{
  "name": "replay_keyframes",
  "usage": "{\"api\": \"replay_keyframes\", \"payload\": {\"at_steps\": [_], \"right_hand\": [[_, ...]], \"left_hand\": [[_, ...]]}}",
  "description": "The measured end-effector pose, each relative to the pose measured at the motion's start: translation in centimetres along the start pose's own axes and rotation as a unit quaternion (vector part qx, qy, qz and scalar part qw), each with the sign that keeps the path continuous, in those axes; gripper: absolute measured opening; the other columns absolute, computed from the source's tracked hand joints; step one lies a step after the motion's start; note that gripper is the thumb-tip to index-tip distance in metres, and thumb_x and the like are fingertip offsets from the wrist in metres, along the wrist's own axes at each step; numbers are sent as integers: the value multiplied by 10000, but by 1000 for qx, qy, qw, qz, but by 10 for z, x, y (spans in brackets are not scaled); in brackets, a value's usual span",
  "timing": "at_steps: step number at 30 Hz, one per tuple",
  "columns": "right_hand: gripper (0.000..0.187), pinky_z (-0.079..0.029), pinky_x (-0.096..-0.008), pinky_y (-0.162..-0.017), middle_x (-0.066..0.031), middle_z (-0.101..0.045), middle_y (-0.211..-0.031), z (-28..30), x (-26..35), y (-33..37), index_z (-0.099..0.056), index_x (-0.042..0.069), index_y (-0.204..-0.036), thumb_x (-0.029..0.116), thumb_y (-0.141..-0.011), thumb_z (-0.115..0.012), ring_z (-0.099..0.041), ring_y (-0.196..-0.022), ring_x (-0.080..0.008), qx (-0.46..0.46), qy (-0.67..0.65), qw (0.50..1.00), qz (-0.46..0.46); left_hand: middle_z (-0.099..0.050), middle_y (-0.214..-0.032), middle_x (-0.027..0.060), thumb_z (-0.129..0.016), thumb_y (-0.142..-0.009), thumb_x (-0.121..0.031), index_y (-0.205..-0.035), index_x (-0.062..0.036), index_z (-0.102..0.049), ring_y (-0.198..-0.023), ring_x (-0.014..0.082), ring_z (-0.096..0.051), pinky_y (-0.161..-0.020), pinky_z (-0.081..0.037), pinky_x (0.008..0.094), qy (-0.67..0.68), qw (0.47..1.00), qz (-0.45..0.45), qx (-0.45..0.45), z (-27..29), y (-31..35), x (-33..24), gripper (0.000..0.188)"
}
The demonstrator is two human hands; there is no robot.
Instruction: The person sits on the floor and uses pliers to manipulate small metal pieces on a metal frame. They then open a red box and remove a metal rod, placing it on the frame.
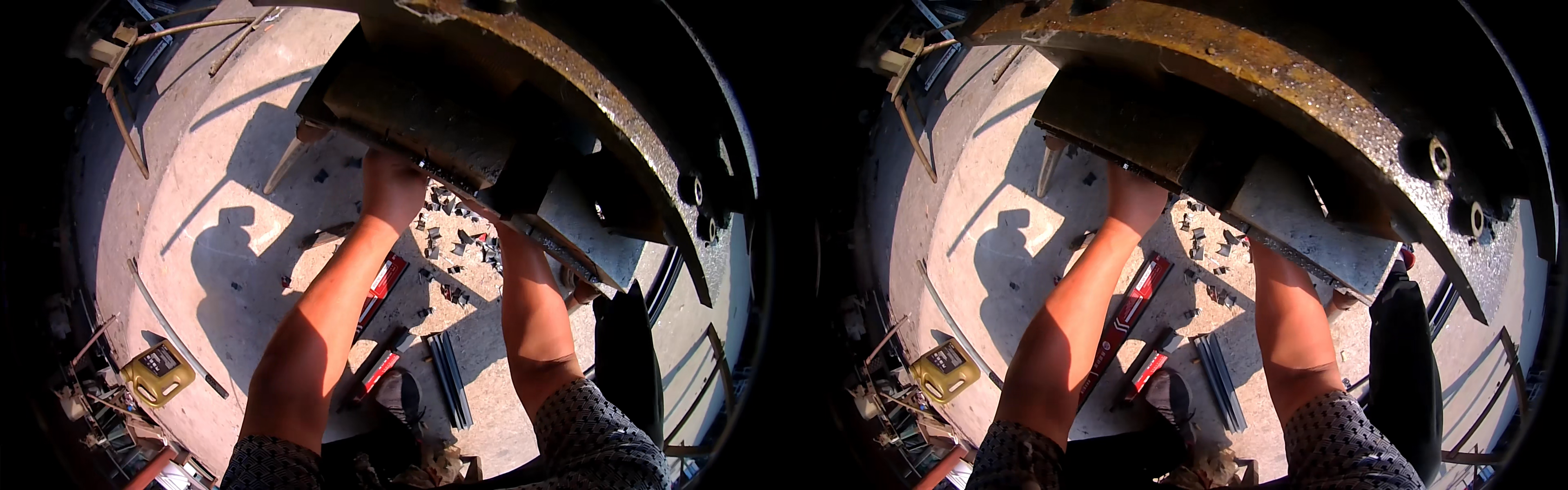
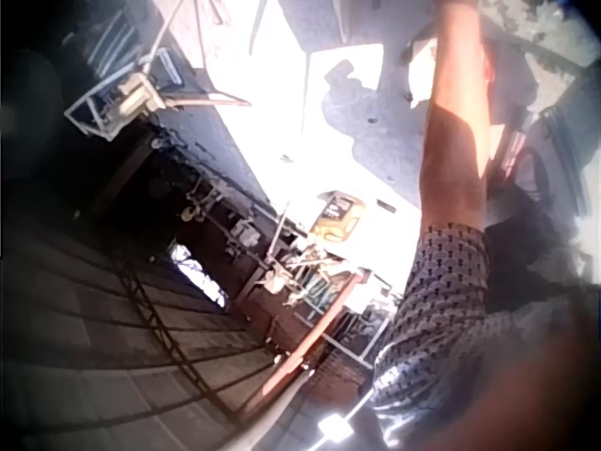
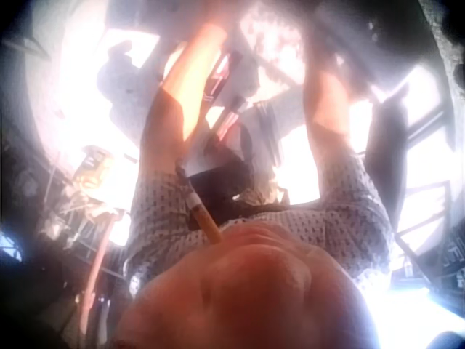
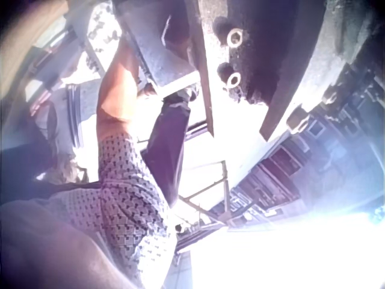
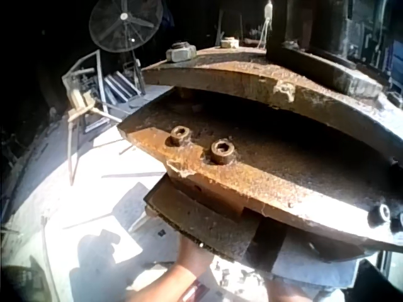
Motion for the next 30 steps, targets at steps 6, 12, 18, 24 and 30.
{"api": "replay_keyframes", "payload": {"at_steps": [6,12,18,24,30], "right_hand": [[435,-562,-378,-959,-188,-729,-1233,2,1,-1,-656,41,-1260,338,-959,-757,-695,-1154,-255,-13,2,1000,-7],[432,-563,-378,-954,-193,-731,-1226,2,0,-1,-656,36,-1252,332,-955,-760,-698,-1146,-255,-22,1,1000,-16],[428,-564,-378,-949,-198,-732,-1219,0,3,-1,-656,31,-1243,326,-952,-763,-700,-1139,-254,-29,-2,999,-16],[425,-564,-377,-944,-203,-734,-1213,-2,2,2,-656,26,-1235,320,-948,-766,-703,-1132,-254,-38,-4,999,-25],[422,-565,-377,-940,-207,-735,-1206,-5,3,-2,-656,21,-1227,314,-944,-770,-705,-1125,-254,-48,-8,998,-26]], "left_hand": [[-754,-958,244,-688,-845,21,-1036,33,-735,-958,445,-741,-804,-587,425,8,995,31,97,4,0,-10,197],[-719,-1127,223,-787,-856,-96,-1326,-35,-610,-1069,445,-704,-931,-559,476,-185,970,-154,36,33,4,-72,506],[-657,-1346,206,-825,-864,-255,-1373,-22,-622,-1242,410,-639,-1101,-474,494,44,983,34,176,-18,9,-32,595],[-717,-1306,118,-951,-717,-311,-1357,-52,-619,-1235,278,-662,-1081,-508,412,-149,968,-51,194,-43,6,-25,766],[-732,-1279,97,-918,-747,-384,-1298,-72,-666,-1233,273,-663,-1105,-479,423,-133,971,30,194,-44,2,-11,682]]}}
Point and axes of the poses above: each hand's wrist, its own y-axis away from the middle knuckle, its own z-axis out of the back of the hand, x = y × z, the point moved 9 cm from there along -y, towards the middle knuckle
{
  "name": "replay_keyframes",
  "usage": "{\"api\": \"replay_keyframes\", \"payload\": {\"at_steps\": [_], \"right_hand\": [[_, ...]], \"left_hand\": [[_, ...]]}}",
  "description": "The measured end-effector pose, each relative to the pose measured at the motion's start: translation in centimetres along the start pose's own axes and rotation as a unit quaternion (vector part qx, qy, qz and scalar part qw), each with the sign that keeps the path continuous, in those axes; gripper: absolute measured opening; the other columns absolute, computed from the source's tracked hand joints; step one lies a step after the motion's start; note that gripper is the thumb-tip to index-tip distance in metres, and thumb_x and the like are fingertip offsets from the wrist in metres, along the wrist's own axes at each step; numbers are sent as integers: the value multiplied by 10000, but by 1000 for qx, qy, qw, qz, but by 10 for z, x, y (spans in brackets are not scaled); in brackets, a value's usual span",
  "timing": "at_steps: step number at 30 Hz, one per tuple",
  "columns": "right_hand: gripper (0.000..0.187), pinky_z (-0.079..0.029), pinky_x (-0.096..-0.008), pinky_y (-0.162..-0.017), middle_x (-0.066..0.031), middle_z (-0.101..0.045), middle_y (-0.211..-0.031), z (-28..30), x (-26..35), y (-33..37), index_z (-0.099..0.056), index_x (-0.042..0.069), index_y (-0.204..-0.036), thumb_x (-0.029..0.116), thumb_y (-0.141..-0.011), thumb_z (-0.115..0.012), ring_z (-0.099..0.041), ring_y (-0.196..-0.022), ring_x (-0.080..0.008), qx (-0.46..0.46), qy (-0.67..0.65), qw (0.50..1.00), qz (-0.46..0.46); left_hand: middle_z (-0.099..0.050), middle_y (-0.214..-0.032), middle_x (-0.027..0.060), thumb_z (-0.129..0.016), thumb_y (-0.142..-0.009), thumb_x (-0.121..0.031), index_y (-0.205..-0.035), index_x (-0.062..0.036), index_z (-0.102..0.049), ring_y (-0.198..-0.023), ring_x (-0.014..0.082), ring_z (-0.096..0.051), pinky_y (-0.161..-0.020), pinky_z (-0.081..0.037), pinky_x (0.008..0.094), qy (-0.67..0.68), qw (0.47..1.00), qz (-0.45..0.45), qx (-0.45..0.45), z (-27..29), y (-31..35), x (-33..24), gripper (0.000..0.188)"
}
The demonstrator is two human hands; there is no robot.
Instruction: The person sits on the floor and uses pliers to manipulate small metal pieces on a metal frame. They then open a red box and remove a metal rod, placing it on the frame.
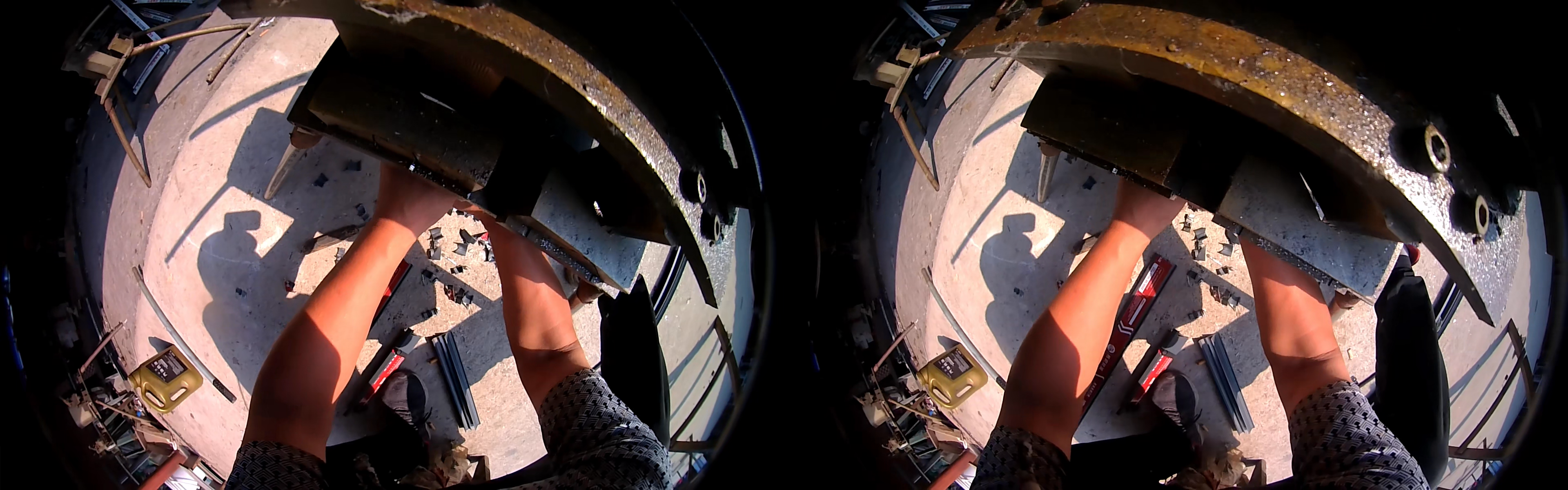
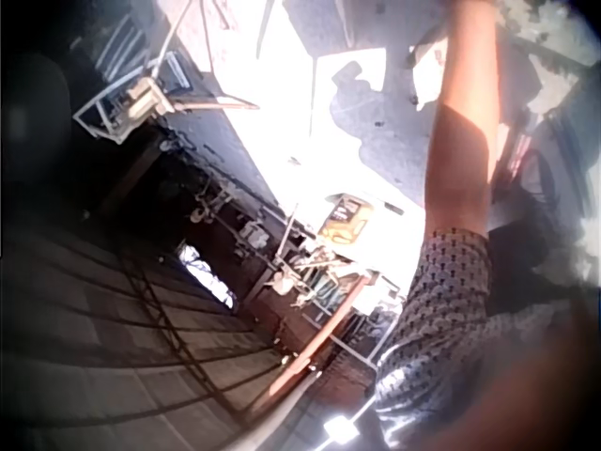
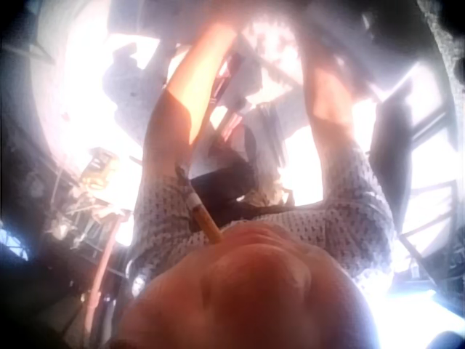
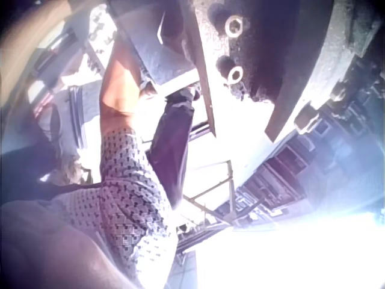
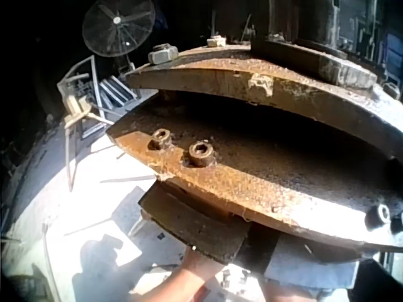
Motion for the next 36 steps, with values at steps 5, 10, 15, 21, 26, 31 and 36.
{"api": "replay_keyframes", "payload": {"at_steps": [5,10,15,21,26,31,36], "right_hand": [[420,-565,-377,-936,-211,-737,-1200,1,-5,-1,-656,17,-1220,309,-941,-772,-707,-1119,-253,-7,9,1000,-11],[417,-566,-376,-932,-215,-738,-1194,-5,-1,-5,-656,13,-1213,304,-938,-775,-709,-1113,-253,-9,-1,1000,-12],[415,-566,-376,-928,-219,-739,-1189,-7,3,-10,-656,9,-1206,299,-935,-778,-711,-1107,-253,-11,-5,1000,-11],[412,-567,-376,-923,-224,-741,-1182,-7,0,-10,-656,4,-1197,293,-932,-781,-714,-1099,-253,-12,-4,1000,-14],[409,-567,-375,-919,-228,-742,-1176,-8,2,-13,-656,0,-1190,288,-929,-784,-716,-1093,-252,-19,-3,1000,-19],[407,-567,-375,-915,-232,-743,-1170,-9,1,-13,-657,-4,-1184,283,-926,-786,-718,-1087,-252,-20,-7,999,-27],[405,-568,-375,-911,-236,-744,-1165,-12,0,-9,-657,-8,-1177,278,-923,-789,-720,-1081,-252,-18,-17,999,-33]], "left_hand": [[-724,-1303,92,-877,-776,-477,-1265,-105,-703,-1260,300,-646,-1118,-462,450,-82,991,-104,-9,1,-3,-21,638],[-707,-1353,110,-837,-814,-499,-1302,-122,-706,-1317,326,-611,-1148,-446,461,-114,984,-125,48,-4,-11,-12,630],[-700,-1379,117,-835,-811,-511,-1326,-118,-697,-1348,315,-597,-1167,-433,463,-168,977,-121,47,-10,-9,6,662],[-700,-1382,131,-871,-799,-423,-1288,-92,-694,-1298,292,-638,-1115,-490,434,-68,995,-60,29,-4,-8,-1,617],[-758,-1229,178,-963,-669,-291,-1258,-44,-686,-1122,295,-740,-960,-593,393,113,987,48,-109,5,5,13,697],[-793,-1128,151,-983,-615,-289,-1232,-40,-701,-1079,295,-765,-946,-601,385,54,978,134,-151,9,14,11,723],[-768,-1205,128,-983,-636,-297,-1240,-46,-684,-1152,250,-729,-985,-577,366,89,989,76,-85,-2,2,14,720]]}}
Point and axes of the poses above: each hand's wrist, its own y-axis away from the middle knuckle, its own z-axis out of the back of the hand, x = y × z, the point moved 9 cm from there along -y, towards the middle knuckle
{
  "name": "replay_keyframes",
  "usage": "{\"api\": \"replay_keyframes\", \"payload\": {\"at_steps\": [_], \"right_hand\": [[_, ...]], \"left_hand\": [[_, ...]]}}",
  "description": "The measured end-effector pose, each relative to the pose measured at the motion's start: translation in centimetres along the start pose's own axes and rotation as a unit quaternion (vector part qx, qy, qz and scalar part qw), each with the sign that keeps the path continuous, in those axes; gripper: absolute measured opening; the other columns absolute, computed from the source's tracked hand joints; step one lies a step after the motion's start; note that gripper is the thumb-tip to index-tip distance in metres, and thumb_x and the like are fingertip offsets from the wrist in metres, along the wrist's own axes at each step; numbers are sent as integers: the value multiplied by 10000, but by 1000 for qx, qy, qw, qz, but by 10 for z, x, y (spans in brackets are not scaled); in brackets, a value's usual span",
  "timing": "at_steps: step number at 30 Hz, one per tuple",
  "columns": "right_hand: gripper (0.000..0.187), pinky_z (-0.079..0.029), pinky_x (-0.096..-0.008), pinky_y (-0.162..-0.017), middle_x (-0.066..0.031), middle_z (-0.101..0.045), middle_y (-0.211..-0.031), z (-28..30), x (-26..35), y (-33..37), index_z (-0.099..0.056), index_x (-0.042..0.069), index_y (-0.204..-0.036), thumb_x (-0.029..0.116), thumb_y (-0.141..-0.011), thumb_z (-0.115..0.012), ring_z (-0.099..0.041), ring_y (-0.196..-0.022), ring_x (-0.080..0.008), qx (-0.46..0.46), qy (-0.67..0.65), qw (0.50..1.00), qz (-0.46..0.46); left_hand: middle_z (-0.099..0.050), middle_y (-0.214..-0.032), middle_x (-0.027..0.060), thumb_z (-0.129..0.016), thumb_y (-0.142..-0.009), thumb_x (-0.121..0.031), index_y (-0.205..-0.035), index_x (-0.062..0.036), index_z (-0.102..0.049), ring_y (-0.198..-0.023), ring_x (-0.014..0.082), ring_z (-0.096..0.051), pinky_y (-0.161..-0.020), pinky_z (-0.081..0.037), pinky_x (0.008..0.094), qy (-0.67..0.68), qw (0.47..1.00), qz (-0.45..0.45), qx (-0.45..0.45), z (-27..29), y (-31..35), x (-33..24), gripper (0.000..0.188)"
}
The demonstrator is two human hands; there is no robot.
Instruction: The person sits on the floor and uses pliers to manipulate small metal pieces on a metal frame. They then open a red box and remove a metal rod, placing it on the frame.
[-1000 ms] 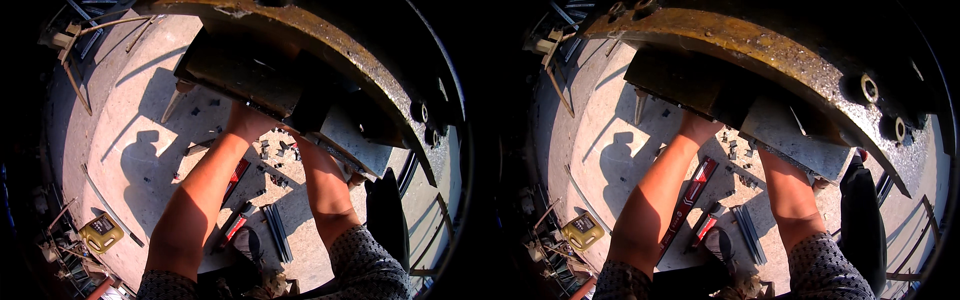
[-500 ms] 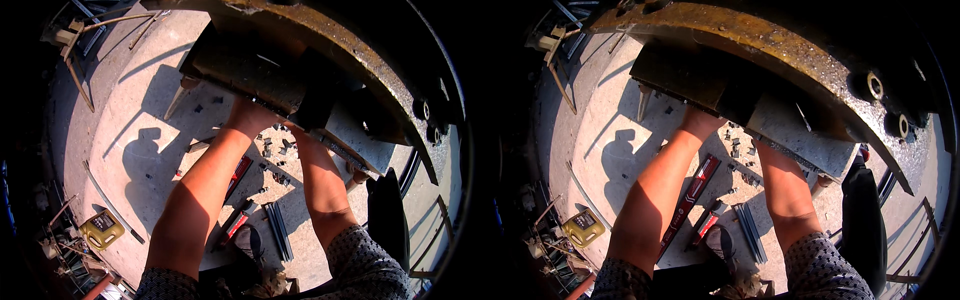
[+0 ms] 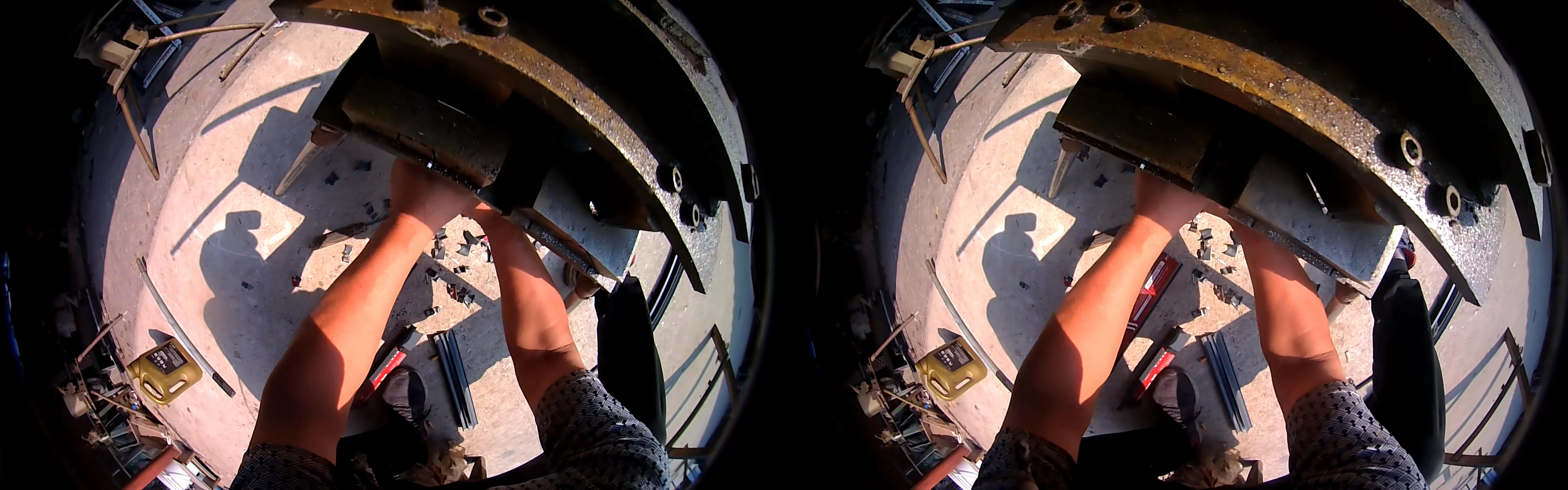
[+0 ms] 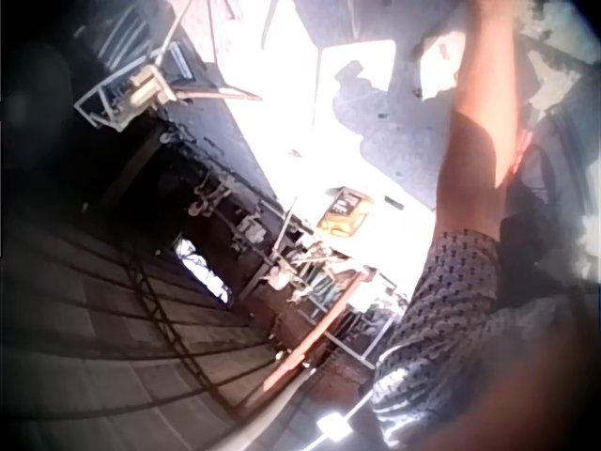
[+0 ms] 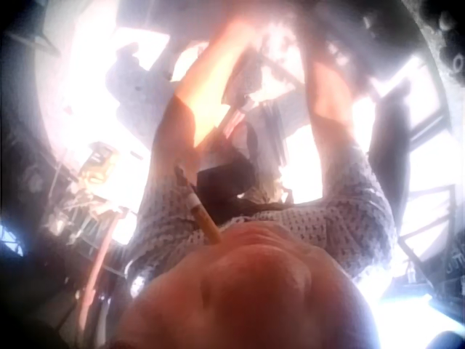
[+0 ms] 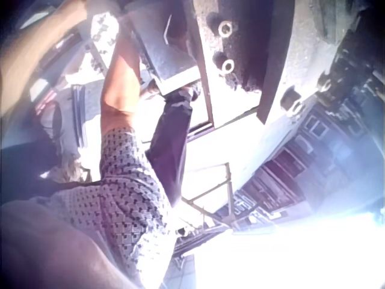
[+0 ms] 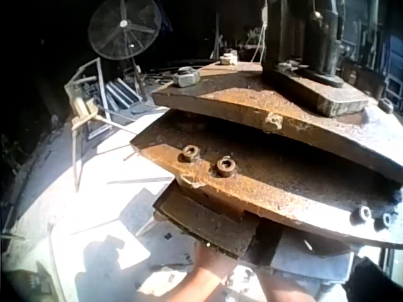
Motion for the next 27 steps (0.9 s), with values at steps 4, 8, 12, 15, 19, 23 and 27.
{"api": "replay_keyframes", "payload": {"at_steps": [4,8,12,15,19,23,27], "right_hand": [[403,-568,-374,-908,-239,-745,-1160,-5,-3,1,-657,-11,-1171,274,-920,-791,-721,-1076,-252,3,-12,1000,-3],[401,-569,-374,-905,-242,-746,-1156,-10,-3,0,-657,-15,-1165,270,-918,-793,-723,-1071,-251,1,-30,1000,-7],[399,-569,-374,-902,-245,-747,-1151,-23,-2,7,-657,-18,-1160,266,-915,-795,-725,-1067,-251,-8,-90,996,-23],[398,-569,-374,-899,-248,-748,-1148,-44,2,45,-657,-20,-1156,263,-914,-797,-726,-1063,-251,-17,-240,969,-55],[404,-570,-380,-881,-252,-762,-1123,-56,8,112,-650,-46,-1122,229,-878,-819,-739,-1040,-260,68,-310,935,-159],[443,-569,-432,-915,-263,-766,-1095,-35,4,119,-665,-30,-1194,263,-878,-766,-748,-1095,-380,81,-296,934,-181],[352,-556,-391,-939,-234,-755,-1128,-19,13,94,-690,-11,-1224,164,-918,-689,-715,-1121,-302,112,-278,941,-158]], "left_hand": [[-739,-1236,98,-985,-655,-309,-1265,-51,-654,-1174,205,-690,-1007,-553,338,-85,989,-45,111,-4,-7,-6,740],[-736,-1250,103,-958,-698,-343,-1286,-43,-638,-1174,216,-695,-998,-562,350,32,996,-11,78,-5,-9,2,733],[-770,-1199,165,-864,-785,-388,-1251,-21,-664,-1125,315,-744,-942,-599,406,-186,981,-32,52,5,0,-8,626],[-783,-1088,220,-772,-847,-421,-1179,-4,-692,-1029,402,-763,-893,-616,456,-258,948,121,138,-3,15,10,538],[-755,-880,267,-703,-908,-441,-934,16,-720,-861,454,-760,-779,-618,515,-141,977,145,69,-10,84,34,458],[-730,-793,208,-737,-943,-262,-885,21,-675,-727,356,-737,-678,-571,426,-22,991,102,85,-23,85,20,296],[-745,-786,179,-772,-949,-304,-901,17,-700,-744,308,-757,-693,-578,400,74,992,73,74,-6,54,9,333]]}}
Point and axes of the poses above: each hand's wrist, its own y-axis away from the middle knuckle, its own z-axis out of the back of the hand, x = y × z, the point moved 9 cm from there along -y, towards the middle knuckle
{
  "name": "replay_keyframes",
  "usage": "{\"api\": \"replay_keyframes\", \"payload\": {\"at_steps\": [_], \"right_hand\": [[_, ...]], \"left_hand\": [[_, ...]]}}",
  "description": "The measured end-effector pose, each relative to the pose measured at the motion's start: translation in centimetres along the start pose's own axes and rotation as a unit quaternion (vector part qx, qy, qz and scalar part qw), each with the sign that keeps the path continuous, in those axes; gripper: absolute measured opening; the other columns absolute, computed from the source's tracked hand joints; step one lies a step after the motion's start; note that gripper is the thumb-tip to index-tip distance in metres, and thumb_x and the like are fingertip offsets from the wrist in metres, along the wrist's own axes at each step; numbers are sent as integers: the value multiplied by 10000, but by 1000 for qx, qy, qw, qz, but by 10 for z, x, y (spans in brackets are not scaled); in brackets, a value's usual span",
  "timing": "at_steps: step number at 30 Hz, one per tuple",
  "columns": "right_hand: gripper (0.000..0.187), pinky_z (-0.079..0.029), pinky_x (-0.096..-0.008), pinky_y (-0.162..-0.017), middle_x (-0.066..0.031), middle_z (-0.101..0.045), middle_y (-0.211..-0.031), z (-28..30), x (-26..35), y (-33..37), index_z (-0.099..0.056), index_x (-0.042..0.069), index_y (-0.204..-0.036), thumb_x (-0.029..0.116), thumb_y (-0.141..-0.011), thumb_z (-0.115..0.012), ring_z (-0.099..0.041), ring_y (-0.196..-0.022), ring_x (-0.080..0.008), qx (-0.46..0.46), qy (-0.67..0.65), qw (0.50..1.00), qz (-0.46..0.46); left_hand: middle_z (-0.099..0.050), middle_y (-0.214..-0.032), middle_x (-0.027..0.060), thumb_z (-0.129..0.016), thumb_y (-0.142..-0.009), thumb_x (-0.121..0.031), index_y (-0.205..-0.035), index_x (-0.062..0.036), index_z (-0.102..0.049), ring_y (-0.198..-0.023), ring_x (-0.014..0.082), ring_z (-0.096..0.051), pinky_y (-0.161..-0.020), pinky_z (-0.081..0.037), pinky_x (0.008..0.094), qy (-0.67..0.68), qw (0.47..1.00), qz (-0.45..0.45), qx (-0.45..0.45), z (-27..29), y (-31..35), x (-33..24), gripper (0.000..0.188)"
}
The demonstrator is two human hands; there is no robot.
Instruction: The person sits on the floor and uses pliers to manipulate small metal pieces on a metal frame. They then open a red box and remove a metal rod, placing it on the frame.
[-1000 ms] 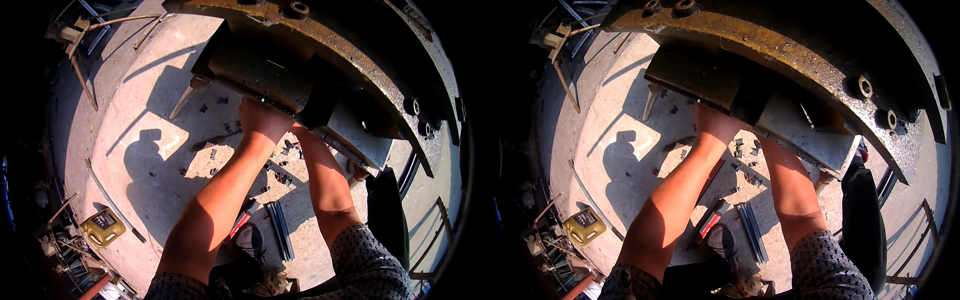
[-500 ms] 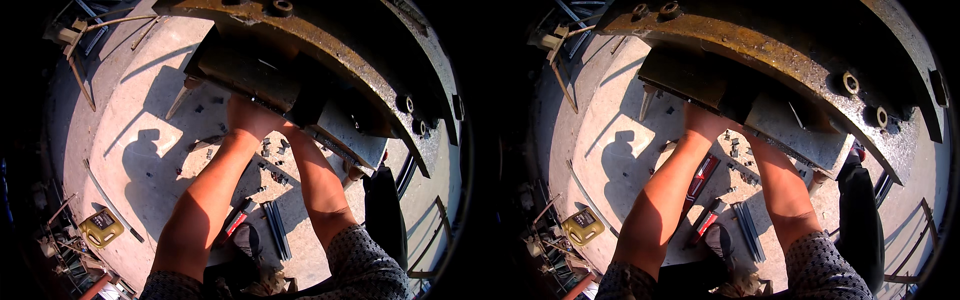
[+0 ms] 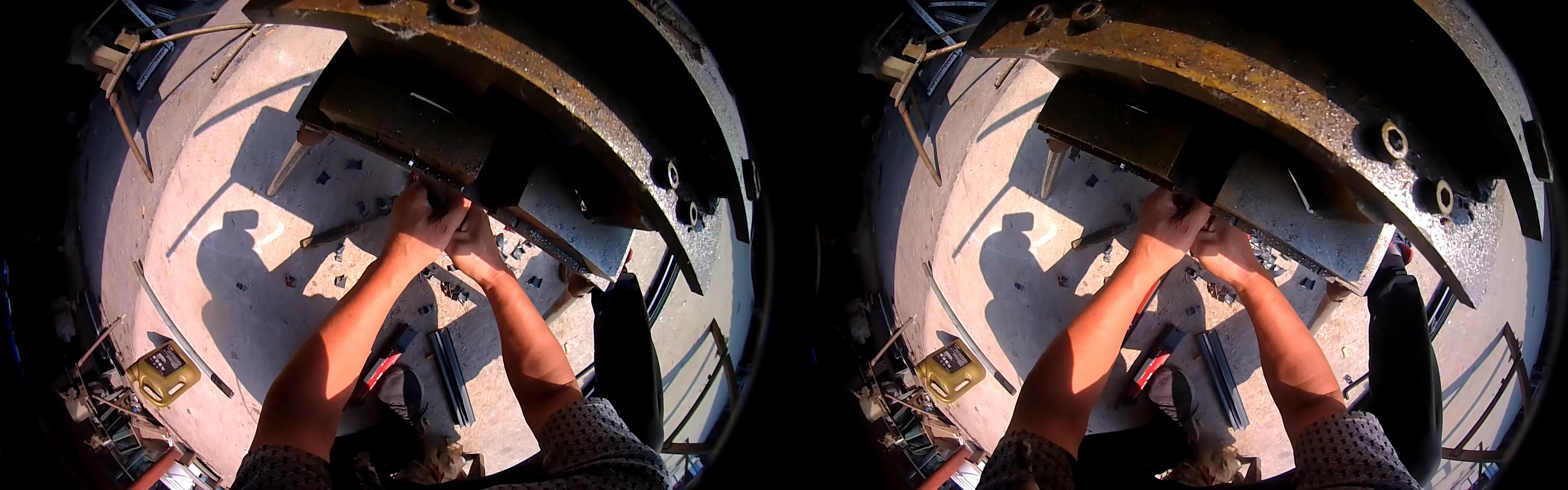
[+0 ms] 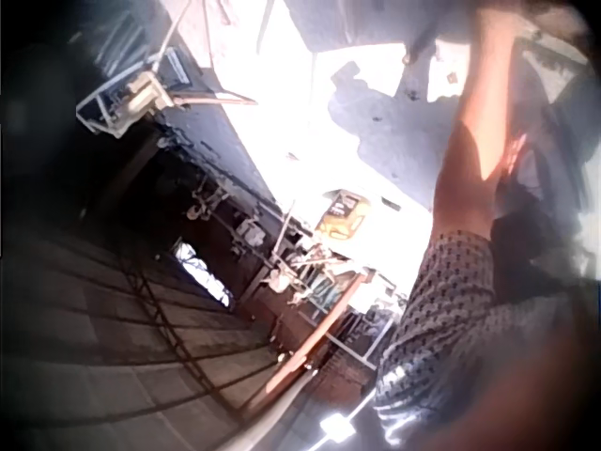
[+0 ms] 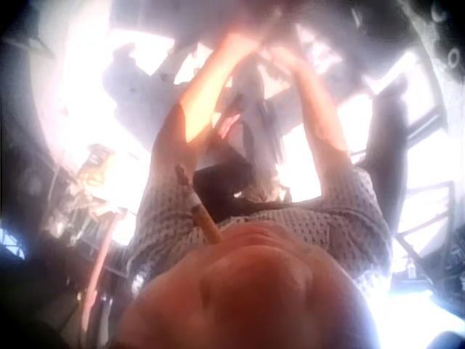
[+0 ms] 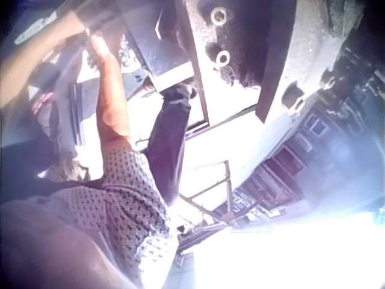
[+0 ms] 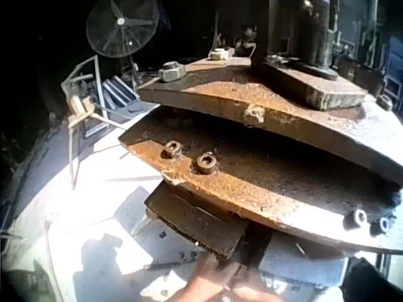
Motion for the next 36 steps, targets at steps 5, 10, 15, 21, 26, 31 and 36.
{"api": "replay_keyframes", "payload": {"at_steps": [5,10,15,21,26,31,36], "right_hand": [[315,-538,-302,-972,-147,-736,-1267,-11,-5,-12,-673,-31,-1314,84,-1022,-681,-628,-1165,-147,52,-129,988,60],[371,-507,-322,-1103,-158,-668,-1410,-8,11,-14,-601,-21,-1443,119,-1099,-611,-597,-1284,-168,59,-182,975,112],[448,-487,-365,-1174,-196,-611,-1483,8,26,-27,-510,-36,-1524,203,-1144,-517,-574,-1375,-252,58,141,978,144],[445,-492,-362,-1164,-194,-617,-1471,22,36,-40,-517,-31,-1517,213,-1145,-516,-581,-1363,-252,8,188,969,161],[443,-496,-360,-1155,-193,-622,-1461,46,37,-36,-523,-28,-1511,221,-1145,-516,-587,-1353,-251,-28,200,968,152],[441,-500,-358,-1147,-192,-627,-1452,71,34,-30,-529,-24,-1506,229,-1145,-515,-593,-1343,-251,-64,213,965,135],[439,-503,-356,-1138,-190,-632,-1442,81,27,-20,-535,-20,-1500,237,-1145,-514,-599,-1333,-251,-84,213,966,123]], "left_hand": [[-746,-774,152,-802,-943,-272,-927,34,-704,-723,203,-725,-703,-572,365,66,998,7,-4,10,-10,-2,322],[-767,-914,154,-852,-920,-303,-1075,30,-690,-816,186,-725,-732,-577,368,69,997,-27,39,15,-11,-1,401],[-763,-1010,128,-830,-929,-249,-1125,-3,-696,-968,217,-734,-846,-571,358,39,994,-73,67,38,-10,-20,342],[-748,-1130,148,-761,-948,-100,-1183,5,-685,-1007,207,-737,-883,-574,361,68,994,-73,42,55,-19,-19,268],[-751,-1093,133,-717,-935,21,-1158,22,-691,-994,150,-721,-802,-582,313,62,988,-139,17,51,-24,-33,225],[-763,-982,126,-709,-938,-2,-1095,43,-708,-940,152,-728,-744,-580,301,21,991,-128,39,44,-28,-39,163],[-791,-1175,77,-735,-960,2,-1214,10,-748,-1098,115,-687,-950,-539,301,41,991,-104,69,36,-25,-27,255]]}}
Point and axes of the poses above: each hand's wrist, its own y-axis away from the middle knuckle, its own z-axis out of the back of the hand, x = y × z, the point moved 9 cm from there along -y, towards the middle knuckle
